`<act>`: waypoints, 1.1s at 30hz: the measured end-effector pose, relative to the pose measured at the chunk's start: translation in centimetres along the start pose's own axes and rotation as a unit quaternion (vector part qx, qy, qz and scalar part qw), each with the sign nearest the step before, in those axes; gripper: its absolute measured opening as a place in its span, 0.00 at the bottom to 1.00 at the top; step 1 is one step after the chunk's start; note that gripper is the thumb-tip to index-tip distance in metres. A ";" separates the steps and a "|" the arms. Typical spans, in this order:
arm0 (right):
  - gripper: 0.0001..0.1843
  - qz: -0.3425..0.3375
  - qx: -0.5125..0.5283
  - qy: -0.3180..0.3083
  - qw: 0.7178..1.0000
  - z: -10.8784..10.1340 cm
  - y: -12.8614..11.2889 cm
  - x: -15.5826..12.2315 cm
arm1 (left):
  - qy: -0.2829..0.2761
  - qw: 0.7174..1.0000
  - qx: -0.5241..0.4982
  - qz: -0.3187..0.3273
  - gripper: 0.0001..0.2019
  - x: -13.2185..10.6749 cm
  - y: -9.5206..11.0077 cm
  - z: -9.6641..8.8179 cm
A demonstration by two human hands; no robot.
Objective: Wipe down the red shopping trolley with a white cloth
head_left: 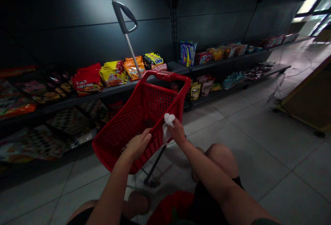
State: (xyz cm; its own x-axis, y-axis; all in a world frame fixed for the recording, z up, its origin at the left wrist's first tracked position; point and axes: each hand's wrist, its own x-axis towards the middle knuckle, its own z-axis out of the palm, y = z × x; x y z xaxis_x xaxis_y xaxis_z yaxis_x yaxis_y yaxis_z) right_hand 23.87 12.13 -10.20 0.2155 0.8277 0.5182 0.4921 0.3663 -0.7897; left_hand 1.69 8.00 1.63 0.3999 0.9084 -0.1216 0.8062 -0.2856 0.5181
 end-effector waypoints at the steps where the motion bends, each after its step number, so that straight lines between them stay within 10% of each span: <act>1: 0.21 0.021 0.000 0.021 1.000 -0.7 1.1 0.7 | -0.004 1.000 -0.001 0.002 0.26 -0.1 0.1 -0.1; 5: 0.20 0.042 -0.015 0.025 0.999 -3.8 2.4 3.7 | 0.002 1.000 -0.007 0.005 0.25 -0.5 0.4 -0.4; 11: 0.21 -0.138 -0.076 0.161 0.974 -6.7 -2.6 10.3 | 0.005 1.000 -0.007 0.002 0.25 -0.9 0.5 -0.5; 19: 0.26 -0.344 -0.126 -0.163 0.916 -4.0 -5.4 5.0 | -0.005 1.000 0.002 0.020 0.24 -1.4 -0.2 -0.7; 29: 0.18 -0.339 -0.215 -0.124 0.907 -18.4 -3.2 19.1 | -0.005 1.000 -0.019 0.025 0.26 -3.2 -2.4 -1.8; 33: 0.17 -0.321 -0.211 -0.077 0.920 -19.3 -4.0 18.6 | 0.002 1.000 -0.004 0.023 0.26 -2.7 -3.7 -2.2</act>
State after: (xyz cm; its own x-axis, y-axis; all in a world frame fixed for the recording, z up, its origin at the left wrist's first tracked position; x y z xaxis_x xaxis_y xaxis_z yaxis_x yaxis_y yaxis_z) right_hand 42.18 17.84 8.87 -0.3404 0.5611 0.7545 0.7667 0.6302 -0.1227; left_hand -3.35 7.25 1.96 0.4345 0.8957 -0.0947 0.7840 -0.3244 0.5292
